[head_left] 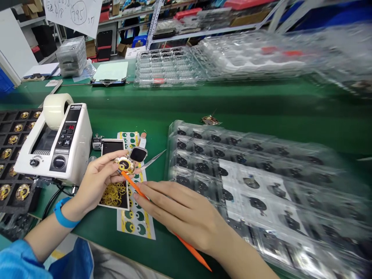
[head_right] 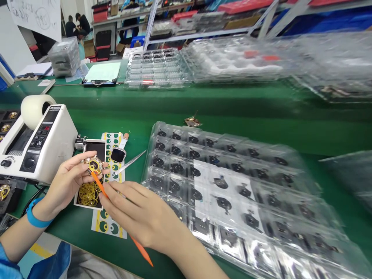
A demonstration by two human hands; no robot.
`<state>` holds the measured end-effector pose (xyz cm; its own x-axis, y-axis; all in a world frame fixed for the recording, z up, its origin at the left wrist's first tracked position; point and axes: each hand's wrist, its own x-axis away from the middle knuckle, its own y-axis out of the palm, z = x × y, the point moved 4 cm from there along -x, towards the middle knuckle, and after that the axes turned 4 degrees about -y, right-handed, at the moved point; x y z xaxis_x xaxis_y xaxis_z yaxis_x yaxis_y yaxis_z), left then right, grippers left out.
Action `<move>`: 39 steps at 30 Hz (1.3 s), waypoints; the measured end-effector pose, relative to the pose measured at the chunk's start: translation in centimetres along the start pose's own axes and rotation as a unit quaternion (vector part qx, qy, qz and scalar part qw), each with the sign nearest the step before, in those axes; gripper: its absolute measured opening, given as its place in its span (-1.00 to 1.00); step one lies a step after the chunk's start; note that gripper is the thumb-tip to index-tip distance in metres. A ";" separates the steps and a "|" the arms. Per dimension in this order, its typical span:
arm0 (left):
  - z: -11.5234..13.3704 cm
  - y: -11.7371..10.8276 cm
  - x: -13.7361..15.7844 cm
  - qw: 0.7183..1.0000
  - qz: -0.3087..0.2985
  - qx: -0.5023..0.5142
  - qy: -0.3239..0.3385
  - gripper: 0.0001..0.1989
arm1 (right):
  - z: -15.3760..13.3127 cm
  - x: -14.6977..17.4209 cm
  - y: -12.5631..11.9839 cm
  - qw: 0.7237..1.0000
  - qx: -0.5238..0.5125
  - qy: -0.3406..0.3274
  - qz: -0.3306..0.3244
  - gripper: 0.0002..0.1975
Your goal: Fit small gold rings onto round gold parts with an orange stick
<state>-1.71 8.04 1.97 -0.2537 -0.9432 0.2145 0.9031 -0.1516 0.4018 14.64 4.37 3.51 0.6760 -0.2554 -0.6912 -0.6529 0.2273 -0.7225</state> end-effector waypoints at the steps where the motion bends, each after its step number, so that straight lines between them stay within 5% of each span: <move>1: 0.0 0.0 -0.1 1.000 -0.002 0.003 -0.004 -0.72 | 0.0 -0.1 0.0 1.000 0.007 -0.005 -0.009 -0.68; 4: -0.1 -0.1 -0.3 1.000 0.007 0.010 -0.015 -0.65 | -0.2 -0.3 0.1 0.999 0.010 -0.013 -0.029 -0.66; 7: -0.3 -0.2 -0.4 0.999 0.027 0.010 -0.019 -0.60 | -0.4 -0.1 -0.1 1.000 -0.023 0.004 0.020 -0.69; 16: -1.8 1.4 0.3 1.000 -0.015 -0.017 -0.006 -0.60 | 0.1 -0.1 0.1 0.967 -0.064 0.188 0.162 -0.75; 28: -2.0 0.9 -0.2 0.999 0.008 -0.034 0.002 -0.68 | -0.8 -0.2 1.7 0.992 0.108 -0.004 0.061 -0.76; 32: -1.9 1.0 -0.2 1.000 0.009 -0.017 -0.021 -0.73 | 0.1 0.0 0.3 0.987 0.012 0.091 0.134 -0.82; 36: -1.7 1.2 -0.1 0.999 -0.005 -0.027 -0.019 -0.79 | 1.4 1.4 -0.3 0.930 -0.111 0.230 0.263 -0.77; 39: -1.5 1.3 0.0 0.998 -0.003 -0.061 -0.001 -0.82 | 1.7 2.2 0.0 0.903 -0.138 0.273 0.303 -0.69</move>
<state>0.03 7.37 1.15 -0.2594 -0.9415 0.2151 0.9372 -0.1916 0.2915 16.76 5.43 1.98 -0.0528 -0.6047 -0.7947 -0.9576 0.2564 -0.1315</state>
